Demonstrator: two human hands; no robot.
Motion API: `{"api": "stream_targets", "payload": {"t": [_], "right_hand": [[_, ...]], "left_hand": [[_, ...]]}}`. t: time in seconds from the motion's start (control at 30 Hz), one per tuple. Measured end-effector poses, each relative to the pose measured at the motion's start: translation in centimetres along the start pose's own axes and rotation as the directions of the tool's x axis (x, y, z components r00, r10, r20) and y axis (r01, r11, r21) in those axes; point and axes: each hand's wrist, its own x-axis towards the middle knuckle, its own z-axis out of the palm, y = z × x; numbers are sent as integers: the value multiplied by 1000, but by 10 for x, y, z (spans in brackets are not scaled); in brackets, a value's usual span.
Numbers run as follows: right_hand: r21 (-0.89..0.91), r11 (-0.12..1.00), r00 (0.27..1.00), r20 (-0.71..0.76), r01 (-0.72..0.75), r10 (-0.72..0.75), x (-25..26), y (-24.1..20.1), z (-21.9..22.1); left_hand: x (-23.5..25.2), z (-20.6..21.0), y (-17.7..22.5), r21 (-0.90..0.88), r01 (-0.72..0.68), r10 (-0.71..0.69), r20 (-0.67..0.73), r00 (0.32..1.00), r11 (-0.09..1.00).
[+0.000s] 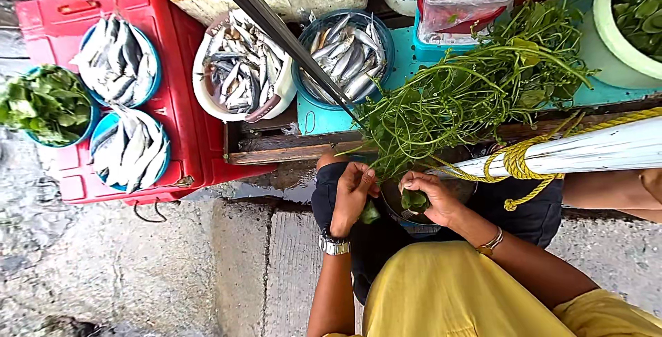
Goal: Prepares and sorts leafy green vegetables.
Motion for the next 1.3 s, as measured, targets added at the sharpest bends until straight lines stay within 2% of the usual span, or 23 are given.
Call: {"api": "stream_targets", "payload": {"t": [0.07, 0.17, 0.33, 0.43, 0.57, 0.73, 0.83, 1.0, 1.13, 1.3], "right_hand": [[-24, 1000, 999, 44, 12, -11, 2, 1, -3], [-51, 998, 996, 84, 39, -35, 4, 1, -9], [-166, 986, 999, -25, 21, -26, 8, 8, -20], [-262, 965, 992, -115, 20, -52, 10, 13, -26], [-306, 952, 987, -144, 28, -75, 11, 12, -30], [-283, 958, 988, -134, 37, -78, 12, 13, -27], [-283, 958, 987, -129, 53, -93, 14, 11, -22], [-320, 942, 970, -180, 97, -161, 23, 12, -11], [-338, 939, 952, -258, 69, -163, 28, 14, -2], [-278, 960, 924, -361, 24, -127, 36, 12, 4]], "left_hand": [[6, -2, 0, 189, -69, 78, -42, 996, 980], [16, -3, 1, 438, -150, 182, -33, 983, 887], [23, 13, 2, 631, -63, 68, 16, 998, 774], [29, 27, -4, 726, -63, 63, 27, 998, 685], [40, 30, -11, 728, -87, 56, 66, 996, 680], [47, 24, -18, 648, -187, 163, 98, 982, 738], [47, 20, -17, 607, -203, 180, 100, 979, 768], [48, 19, -16, 580, -185, 162, 93, 982, 793], [44, 20, -10, 556, -162, 132, 94, 987, 815], [37, 25, -1, 570, -122, 84, 93, 992, 813]]}}
